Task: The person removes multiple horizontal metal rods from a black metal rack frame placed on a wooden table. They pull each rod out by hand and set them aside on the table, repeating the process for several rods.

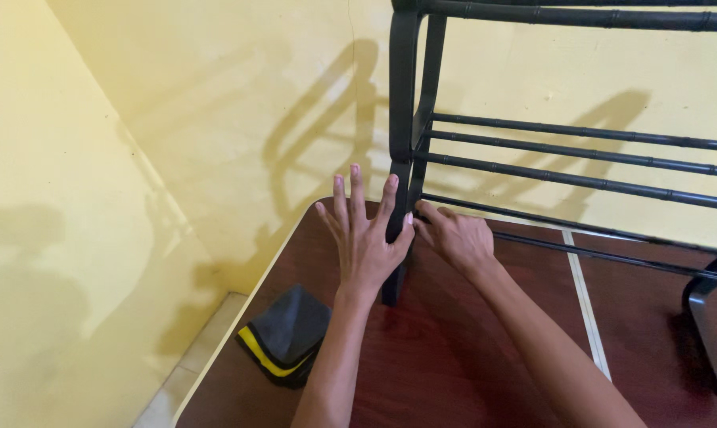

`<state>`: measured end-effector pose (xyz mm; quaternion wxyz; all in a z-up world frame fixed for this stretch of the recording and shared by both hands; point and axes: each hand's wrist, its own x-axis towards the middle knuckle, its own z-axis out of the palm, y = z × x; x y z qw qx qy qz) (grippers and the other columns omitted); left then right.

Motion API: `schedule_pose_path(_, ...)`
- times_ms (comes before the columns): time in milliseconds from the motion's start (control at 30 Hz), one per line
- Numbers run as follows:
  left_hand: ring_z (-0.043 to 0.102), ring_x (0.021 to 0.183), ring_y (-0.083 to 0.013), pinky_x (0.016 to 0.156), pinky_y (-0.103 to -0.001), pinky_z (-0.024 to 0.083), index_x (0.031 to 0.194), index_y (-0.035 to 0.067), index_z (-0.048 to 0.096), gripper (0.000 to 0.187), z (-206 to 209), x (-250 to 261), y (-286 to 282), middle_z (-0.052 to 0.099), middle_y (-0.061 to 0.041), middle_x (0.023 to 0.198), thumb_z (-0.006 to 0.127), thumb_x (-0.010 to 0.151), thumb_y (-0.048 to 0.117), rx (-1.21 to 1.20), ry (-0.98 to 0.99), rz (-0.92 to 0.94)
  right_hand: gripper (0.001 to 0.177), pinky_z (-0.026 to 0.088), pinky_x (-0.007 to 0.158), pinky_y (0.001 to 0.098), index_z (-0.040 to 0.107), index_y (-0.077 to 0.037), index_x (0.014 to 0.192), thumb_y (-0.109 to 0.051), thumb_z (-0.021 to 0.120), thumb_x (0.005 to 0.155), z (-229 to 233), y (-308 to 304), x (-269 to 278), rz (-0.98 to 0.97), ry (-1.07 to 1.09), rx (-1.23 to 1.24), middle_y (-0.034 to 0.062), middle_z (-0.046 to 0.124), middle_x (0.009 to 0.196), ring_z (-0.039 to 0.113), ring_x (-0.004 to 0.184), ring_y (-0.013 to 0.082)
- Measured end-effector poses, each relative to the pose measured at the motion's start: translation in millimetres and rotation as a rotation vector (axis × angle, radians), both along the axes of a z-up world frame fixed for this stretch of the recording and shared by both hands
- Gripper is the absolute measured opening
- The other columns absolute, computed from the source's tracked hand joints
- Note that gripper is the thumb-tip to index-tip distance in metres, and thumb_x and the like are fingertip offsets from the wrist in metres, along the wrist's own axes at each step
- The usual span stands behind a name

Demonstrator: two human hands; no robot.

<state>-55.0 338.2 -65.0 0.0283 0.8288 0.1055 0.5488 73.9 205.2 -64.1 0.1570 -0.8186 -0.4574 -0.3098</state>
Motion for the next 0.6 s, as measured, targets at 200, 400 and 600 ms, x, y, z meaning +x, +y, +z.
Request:
schedule_pose_path(200, 0.006, 0.160, -0.0440, 0.119, -0.082, 0.006, 0.162, 0.039, 0.031, 0.078, -1, 1, -2, 0.011, -0.015, 0.173, 0.069, 0.094, 0.047, 0.000, -0.004, -0.003, 0.041, 0.053, 0.040, 0.0401, 0.058, -0.024, 0.133, -0.047, 0.060, 0.099, 0, -5, -5, 0.003, 0.019, -0.052, 0.0078, 0.076, 0.090, 0.069, 0.054, 0.0276)
schedule_pose_path(400, 0.009, 0.160, -0.0452, 0.119, -0.081, 0.008, 0.161, 0.036, 0.035, 0.075, 2, -3, -6, 0.014, -0.017, 0.173, 0.069, 0.095, 0.044, 0.007, -0.029, 0.007, 0.061, 0.057, 0.044, 0.0431, 0.044, -0.017, 0.146, -0.046, 0.061, 0.095, -11, -8, -7, 0.018, 0.088, -0.109, 0.0151, 0.076, 0.094, 0.071, 0.054, 0.0312)
schedule_pose_path(600, 0.010, 0.159, -0.0453, 0.120, -0.079, 0.009, 0.161, 0.031, 0.037, 0.074, 3, -2, -8, 0.014, -0.019, 0.172, 0.067, 0.095, 0.044, -0.011, -0.017, -0.004, 0.069, 0.059, 0.051, 0.0450, 0.040, -0.007, 0.147, -0.044, 0.064, 0.094, -22, -11, -5, 0.040, 0.147, -0.076, 0.0195, 0.074, 0.101, 0.073, 0.063, 0.0350)
